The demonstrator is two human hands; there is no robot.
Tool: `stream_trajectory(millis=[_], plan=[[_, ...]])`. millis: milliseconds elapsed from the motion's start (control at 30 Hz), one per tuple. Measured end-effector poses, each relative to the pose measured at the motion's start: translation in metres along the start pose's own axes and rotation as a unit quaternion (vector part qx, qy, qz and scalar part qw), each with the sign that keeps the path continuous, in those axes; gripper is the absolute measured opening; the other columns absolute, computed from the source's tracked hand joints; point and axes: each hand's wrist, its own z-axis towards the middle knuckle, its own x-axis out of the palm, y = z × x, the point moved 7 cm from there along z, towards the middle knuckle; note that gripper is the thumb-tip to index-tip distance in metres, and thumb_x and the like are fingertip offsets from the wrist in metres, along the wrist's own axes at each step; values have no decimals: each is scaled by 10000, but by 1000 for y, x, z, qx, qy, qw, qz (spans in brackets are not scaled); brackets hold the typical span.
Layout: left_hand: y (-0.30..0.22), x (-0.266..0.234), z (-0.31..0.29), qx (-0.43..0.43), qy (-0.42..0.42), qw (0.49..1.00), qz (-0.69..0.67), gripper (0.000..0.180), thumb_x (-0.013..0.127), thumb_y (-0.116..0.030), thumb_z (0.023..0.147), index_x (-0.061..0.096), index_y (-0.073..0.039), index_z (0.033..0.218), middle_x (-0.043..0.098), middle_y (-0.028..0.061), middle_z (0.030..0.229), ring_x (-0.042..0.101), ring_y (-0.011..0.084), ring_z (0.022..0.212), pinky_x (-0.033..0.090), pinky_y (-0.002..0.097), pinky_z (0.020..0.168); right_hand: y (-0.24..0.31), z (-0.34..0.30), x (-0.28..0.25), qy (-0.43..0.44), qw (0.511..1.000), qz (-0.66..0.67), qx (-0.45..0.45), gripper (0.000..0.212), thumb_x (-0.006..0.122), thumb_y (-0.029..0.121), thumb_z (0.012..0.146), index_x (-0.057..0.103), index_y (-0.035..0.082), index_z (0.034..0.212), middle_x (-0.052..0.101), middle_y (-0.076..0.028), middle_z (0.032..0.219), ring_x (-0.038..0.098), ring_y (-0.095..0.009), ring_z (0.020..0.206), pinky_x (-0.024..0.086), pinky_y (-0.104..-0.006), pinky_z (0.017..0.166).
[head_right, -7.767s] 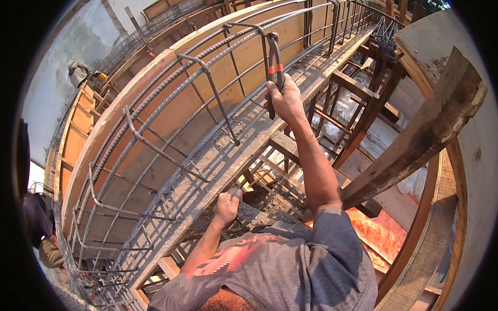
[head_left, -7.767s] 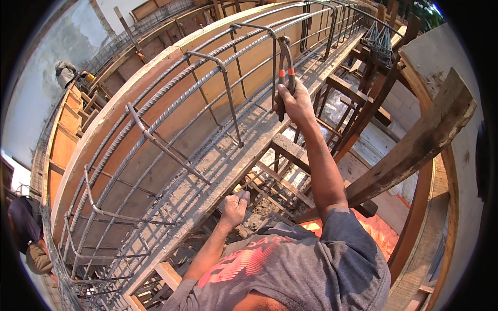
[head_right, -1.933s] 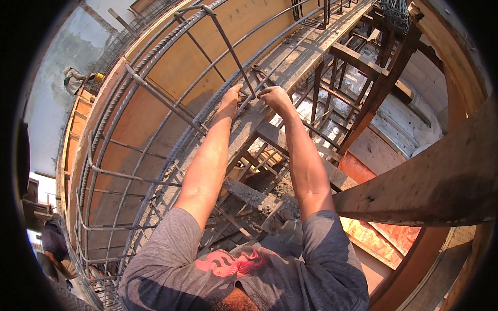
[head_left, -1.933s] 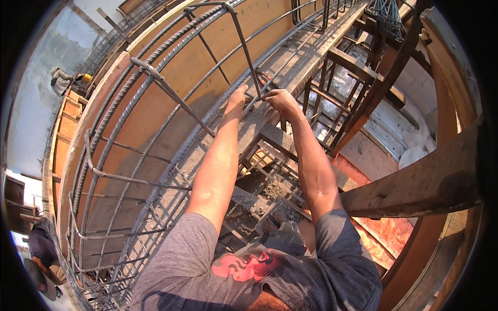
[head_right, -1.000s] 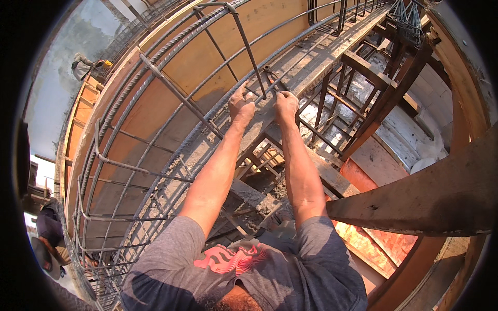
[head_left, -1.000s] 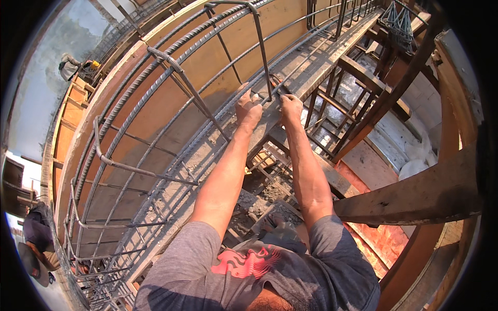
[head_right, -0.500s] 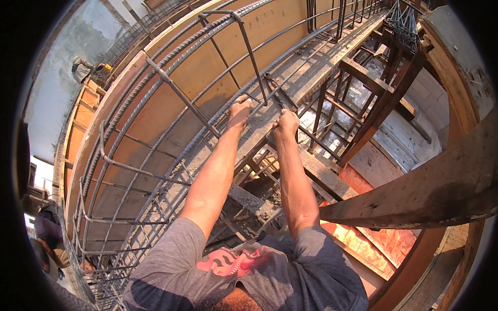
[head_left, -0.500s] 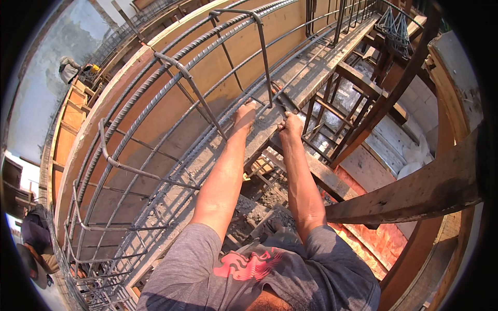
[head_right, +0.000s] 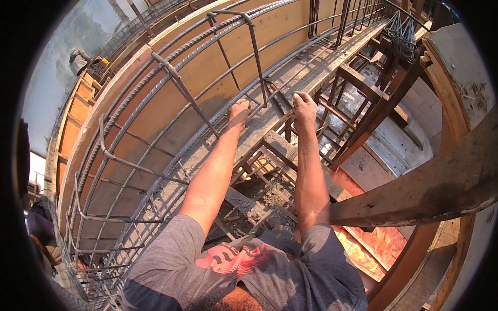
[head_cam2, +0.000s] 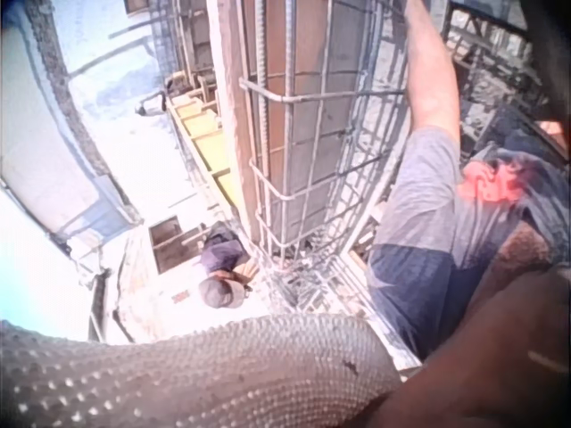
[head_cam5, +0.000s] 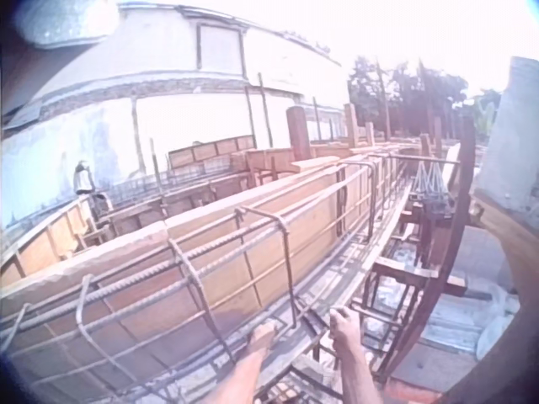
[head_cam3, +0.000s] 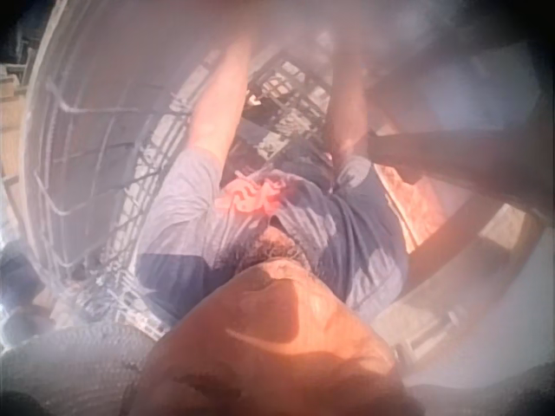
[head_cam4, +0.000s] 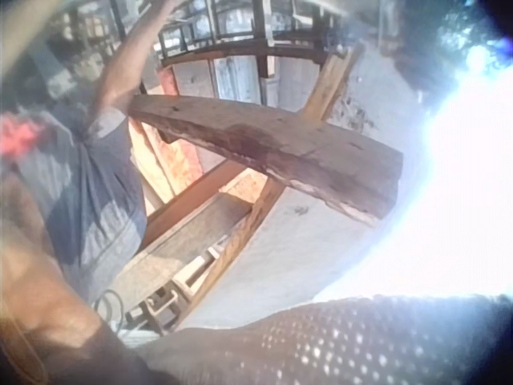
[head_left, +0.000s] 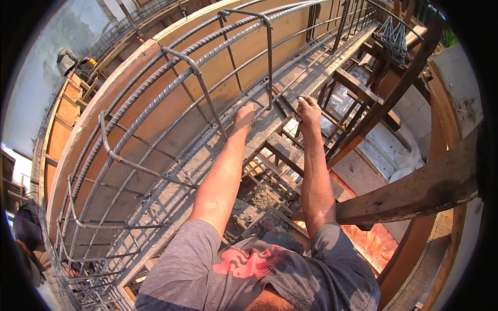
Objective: The person ties metal rebar together using a pair of pliers and wire, repeatedly twisting and cutting the wire at various intersection points along the structure.
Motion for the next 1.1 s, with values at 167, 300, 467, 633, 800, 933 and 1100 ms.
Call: stream_trajectory(millis=[167, 300, 467, 633, 800, 933, 1100], plan=[[-54, 3, -39, 10, -36, 999, 22, 221, 695, -286, 848, 711, -69, 889, 722, 113, 901, 669, 237, 813, 510, 387, 743, -17, 52, 12, 97, 910, -397, -63, 209, 674, 193, 823, 753, 70, 973, 722, -121, 792, 695, -228, 768, 533, -362, 693], [-36, -7, -27, 52, -40, 993, 94, 263, 685, -313, 851, 732, -59, 897, 729, 133, 940, 669, 248, 852, 500, 401, 763, 9, 18, 78, 130, 789, -576, -169, 206, 648, 170, 822, 755, 98, 983, 715, -187, 928, 699, -354, 879, 547, -427, 793], [-54, 21, -26, -39, 116, 985, 119, 435, 656, -387, 876, 717, 41, 827, 726, 157, 855, 674, 261, 794, 496, 409, 741, 11, 21, 76, 130, 751, -608, -223, 178, 629, 180, 825, 753, 98, 923, 693, -223, 867, 682, -412, 857, 546, -489, 767], [-65, 30, -48, -147, 225, 955, -124, 275, 584, -200, 947, 662, 60, 905, 680, 173, 777, 687, 250, 684, 546, 369, 577, 14, 18, 87, 177, 737, -616, -216, 174, 623, 167, 797, 746, 96, 898, 689, -222, 844, 678, -416, 851, 536, -501, 751], [-22, 58, -6, -146, 294, 925, -190, 159, 542, -85, 946, 633, 46, 939, 685, 157, 814, 695, 279, 672, 601, 417, 596, 2, 16, 80, 171, 769, -582, -202, 169, 627, 160, 797, 746, 111, 908, 707, -194, 881, 685, -392, 885, 543, -480, 785], [-11, 65, 2, -121, 287, 913, -265, 146, 549, -97, 938, 636, 18, 963, 689, 146, 827, 700, 268, 682, 618, 420, 615, -5, 0, 61, 106, 851, -478, -188, 193, 656, 140, 822, 710, 89, 1000, 720, -180, 899, 699, -363, 891, 539, -453, 808], [-14, 69, 0, -149, 312, 905, -249, 174, 588, -148, 912, 649, 9, 955, 688, 134, 759, 687, 253, 611, 591, 400, 557, -20, 4, 44, 7, 897, -431, -100, 202, 677, 120, 833, 622, 36, 1009, 721, -159, 889, 703, -332, 870, 527, -416, 796]])
